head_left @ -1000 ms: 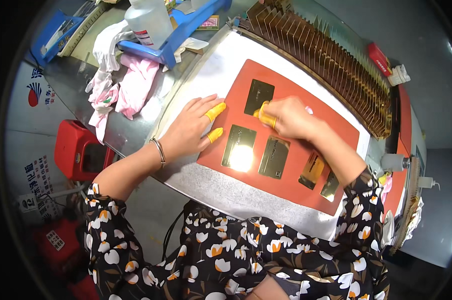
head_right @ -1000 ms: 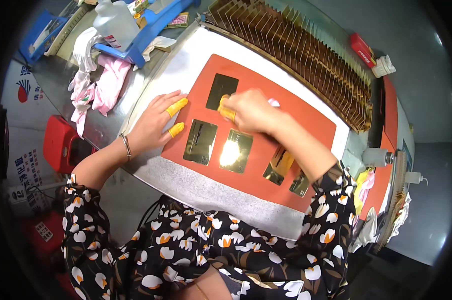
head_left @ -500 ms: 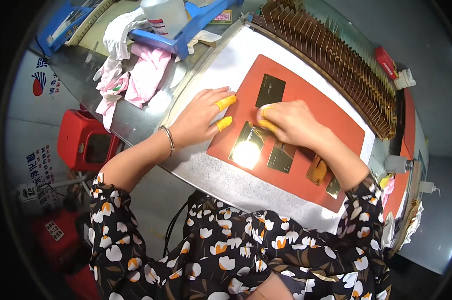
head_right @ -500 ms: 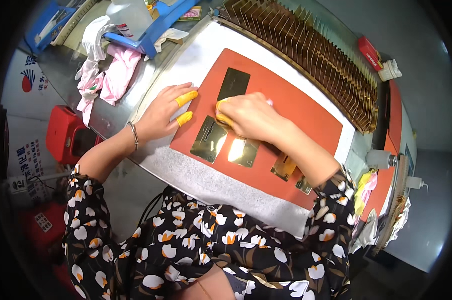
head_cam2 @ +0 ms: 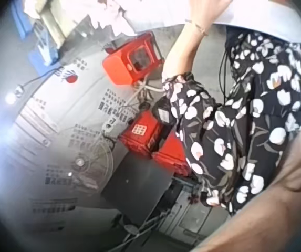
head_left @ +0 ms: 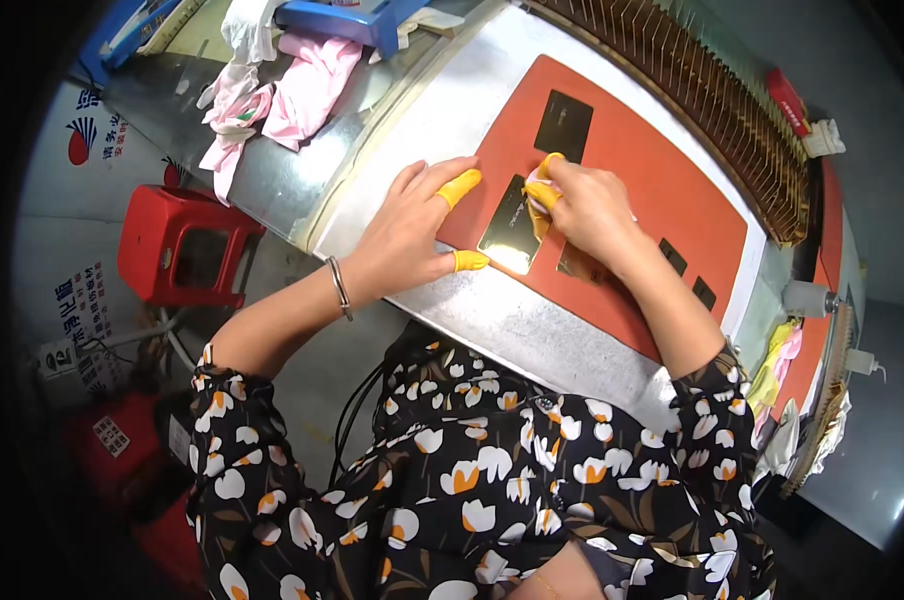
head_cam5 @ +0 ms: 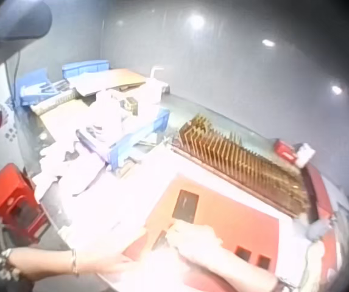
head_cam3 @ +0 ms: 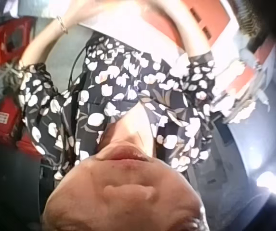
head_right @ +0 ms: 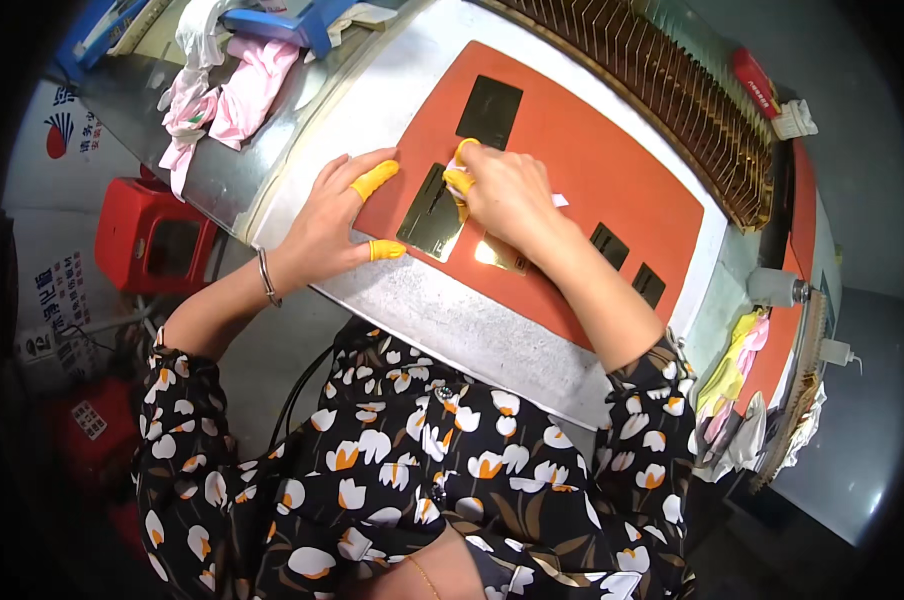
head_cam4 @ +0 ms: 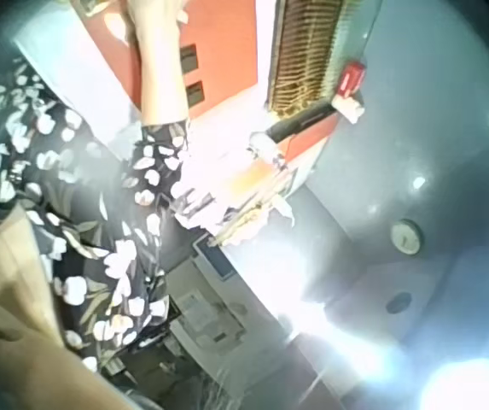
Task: The person wipes several small rectangular metal plates arranged on a red mat using a yellow cloth and a liquid from a white bottle. They repeatedly rub the surfaces of the plates, occasionally refilling the cloth with liquid, and continue the wiping process across multiple plates.
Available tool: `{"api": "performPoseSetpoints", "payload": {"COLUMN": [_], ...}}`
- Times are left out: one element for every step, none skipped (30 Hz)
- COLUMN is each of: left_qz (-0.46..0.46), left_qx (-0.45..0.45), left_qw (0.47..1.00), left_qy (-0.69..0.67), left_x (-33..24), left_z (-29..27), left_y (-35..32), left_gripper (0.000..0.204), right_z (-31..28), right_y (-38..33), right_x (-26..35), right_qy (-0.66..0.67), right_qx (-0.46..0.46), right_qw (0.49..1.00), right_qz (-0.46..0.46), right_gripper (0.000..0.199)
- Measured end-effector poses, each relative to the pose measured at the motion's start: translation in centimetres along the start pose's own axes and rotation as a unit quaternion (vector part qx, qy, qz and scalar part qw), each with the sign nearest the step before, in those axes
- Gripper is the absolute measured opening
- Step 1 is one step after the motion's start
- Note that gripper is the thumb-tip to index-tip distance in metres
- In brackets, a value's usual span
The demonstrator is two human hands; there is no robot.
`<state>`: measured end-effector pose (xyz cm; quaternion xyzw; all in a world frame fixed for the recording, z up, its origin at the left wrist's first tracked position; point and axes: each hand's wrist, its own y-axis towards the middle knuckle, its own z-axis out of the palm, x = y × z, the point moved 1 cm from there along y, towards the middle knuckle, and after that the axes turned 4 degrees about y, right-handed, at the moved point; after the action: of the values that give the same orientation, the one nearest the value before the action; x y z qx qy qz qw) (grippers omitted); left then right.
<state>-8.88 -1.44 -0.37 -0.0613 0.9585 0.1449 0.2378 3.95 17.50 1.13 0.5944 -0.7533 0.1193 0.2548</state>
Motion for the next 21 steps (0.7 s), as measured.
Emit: {"api": "performPoseSetpoints", "payload": {"left_qz": [0.0, -0.001, -0.001, 0.001, 0.003, 0.005, 0.007, 0.01, 0.013, 0.01, 0.007, 0.005, 0.001, 0.003, 0.006, 0.01, -0.002, 0.0, 0.003, 0.008, 0.007], "left_qx": [-0.003, -0.006, -0.009, -0.01, -0.01, -0.011, -0.012, -0.013, -0.014, -0.013, -0.012, -0.011, -0.011, -0.013, -0.016, -0.022, -0.012, -0.017, -0.02, -0.02, -0.02], "left_qw": [1.0, 1.0, 1.0, 1.0, 1.0, 1.0, 1.0, 0.999, 0.999, 0.999, 0.999, 0.999, 1.0, 1.0, 1.0, 0.999, 1.0, 1.0, 1.0, 1.0, 0.999], "left_qy": [0.003, 0.005, 0.008, 0.014, 0.02, 0.025, 0.027, 0.028, 0.028, 0.029, 0.03, 0.031, 0.026, 0.024, 0.022, 0.025, 0.028, 0.026, 0.024, 0.022, 0.028], "left_x": [0.1, 0.2, 0.2, 0.2, 0.2, 0.2, 0.2, 0.3, 0.3, 0.3, 0.2, 0.2, 0.1, 0.0, 0.0, 0.1, 0.1, 0.1, 0.1, 0.1, 0.0], "left_z": [0.1, 0.3, 0.3, 0.4, 0.4, 0.4, 0.4, 0.5, 0.5, 0.5, 0.4, 0.4, 0.3, 0.4, 0.5, 0.4, 0.3, 0.3, 0.4, 0.4, 0.2], "left_y": [-0.2, -0.3, -0.4, -0.4, -0.3, -0.3, -0.3, -0.3, -0.3, -0.4, -0.4, -0.4, -0.2, -0.5, -0.7, -0.5, -0.4, -0.3, -0.4, -0.5, -0.5], "left_gripper": [0.08, 0.081, 0.081, 0.082, 0.082, 0.083, 0.083, 0.083, 0.083, 0.083, 0.082, 0.082, 0.081, 0.081, 0.08, 0.08, 0.079, 0.08, 0.08, 0.08, 0.08], "right_z": [0.5, 0.9, 0.9, 0.7, 0.5, 0.3, 0.2, 0.5, 0.7, 0.9, 0.8, 0.3, -0.7, -1.1, -0.6, 0.1, 0.7, 0.9, 0.3, -0.5, -0.6], "right_y": [0.3, 0.5, 0.0, 0.1, 0.6, 1.2, 2.3, 1.9, 1.1, 0.8, 0.9, 1.8, 2.9, 3.5, 2.9, 2.2, 1.6, 1.3, 1.6, 2.5, 2.6], "right_x": [0.4, 0.9, 1.8, 1.8, 1.5, 1.0, 0.4, 0.6, 1.0, 1.4, 1.6, 1.1, 0.3, -0.1, 0.2, 1.1, 1.8, 2.1, 1.8, 0.8, 0.4], "right_qy": [-0.016, -0.032, -0.036, -0.043, -0.05, -0.057, -0.04, -0.031, -0.022, -0.012, -0.002, -0.008, -0.014, -0.02, -0.054, -0.024, -0.015, -0.005, -0.011, -0.031, -0.028], "right_qx": [0.0, 0.0, 0.011, 0.024, 0.037, 0.05, 0.035, 0.059, 0.082, 0.107, 0.131, 0.135, 0.138, 0.14, 0.105, 0.134, 0.141, 0.148, 0.111, 0.117, 0.096], "right_qw": [1.0, 0.999, 0.997, 0.997, 0.997, 0.996, 0.997, 0.993, 0.986, 0.975, 0.971, 0.976, 0.98, 0.984, 0.979, 0.972, 0.969, 0.966, 0.976, 0.986, 0.988], "right_qz": [-0.018, -0.035, -0.071, -0.062, -0.053, -0.044, -0.046, -0.095, -0.143, -0.193, -0.201, -0.173, -0.142, -0.111, -0.168, -0.194, -0.202, -0.211, -0.186, -0.116, -0.118], "right_gripper": [0.012, 0.011, 0.011, 0.01, 0.009, 0.009, 0.008, 0.008, 0.008, 0.007, 0.007, 0.007, 0.007, 0.007, 0.008, 0.008, 0.008, 0.008, 0.008, 0.008, 0.009]}}
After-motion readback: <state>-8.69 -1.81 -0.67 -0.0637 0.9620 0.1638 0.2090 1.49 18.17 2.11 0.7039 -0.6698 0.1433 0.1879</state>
